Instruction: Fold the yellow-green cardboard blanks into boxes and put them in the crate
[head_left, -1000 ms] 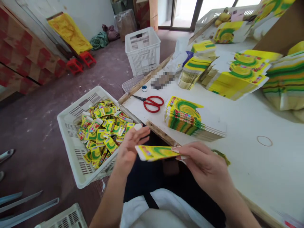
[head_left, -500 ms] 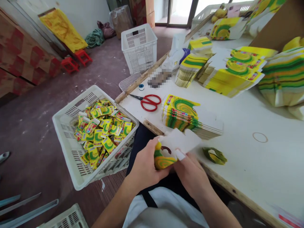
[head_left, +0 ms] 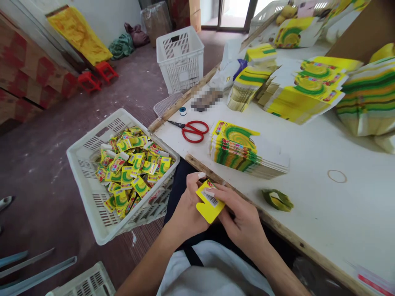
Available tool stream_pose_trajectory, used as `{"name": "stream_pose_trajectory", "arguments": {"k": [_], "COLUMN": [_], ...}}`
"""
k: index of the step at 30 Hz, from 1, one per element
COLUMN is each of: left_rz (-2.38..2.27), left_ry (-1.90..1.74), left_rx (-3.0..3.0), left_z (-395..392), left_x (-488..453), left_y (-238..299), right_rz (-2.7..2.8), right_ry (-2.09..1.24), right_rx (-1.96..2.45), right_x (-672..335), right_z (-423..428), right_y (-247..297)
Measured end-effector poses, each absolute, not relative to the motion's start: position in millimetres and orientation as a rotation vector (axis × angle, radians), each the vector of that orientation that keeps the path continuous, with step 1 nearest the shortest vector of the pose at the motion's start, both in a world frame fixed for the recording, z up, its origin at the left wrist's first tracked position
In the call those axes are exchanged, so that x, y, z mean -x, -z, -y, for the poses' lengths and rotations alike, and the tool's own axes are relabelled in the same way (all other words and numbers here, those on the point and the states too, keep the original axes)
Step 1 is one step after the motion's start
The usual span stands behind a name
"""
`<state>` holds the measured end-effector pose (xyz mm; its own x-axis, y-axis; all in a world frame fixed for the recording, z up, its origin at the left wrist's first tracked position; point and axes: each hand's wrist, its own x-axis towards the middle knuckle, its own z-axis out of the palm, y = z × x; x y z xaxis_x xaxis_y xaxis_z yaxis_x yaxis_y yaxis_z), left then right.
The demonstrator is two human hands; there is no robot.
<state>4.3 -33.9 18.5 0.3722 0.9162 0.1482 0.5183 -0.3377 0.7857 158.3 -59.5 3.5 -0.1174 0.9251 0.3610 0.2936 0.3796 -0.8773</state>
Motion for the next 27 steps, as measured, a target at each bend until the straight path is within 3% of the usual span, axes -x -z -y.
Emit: {"name": "stream_pose_trajectory", "arguments": {"k": [4, 9, 17, 27], "left_rz": [-1.431, -1.331, -1.294, -1.423], "left_ry": [-0.841, -0.68, -0.581, -0.773], "left_rx": [-2.008, -2.071, -2.06, -1.971], "left_z": [37.1, 37.6, 30.5, 25.5], "left_x": [-0.8, 6.9, 9.2, 10.9], "left_y": [-23.4, -32.3, -38.4, -30.3], "right_rz": [1.548, 1.872, 2.035, 1.868], "right_ry": [-0.752, -0.786, -1.03, -0.843], "right_rx": [1.116, 1.056, 1.033, 1.048], "right_x": [-165.9, -173.5, -199.4, -177.0], "right_z": [54.7, 51.7, 42.0, 43.5], "right_y": [-3.0, -2.9, -15.4, -1.1]}}
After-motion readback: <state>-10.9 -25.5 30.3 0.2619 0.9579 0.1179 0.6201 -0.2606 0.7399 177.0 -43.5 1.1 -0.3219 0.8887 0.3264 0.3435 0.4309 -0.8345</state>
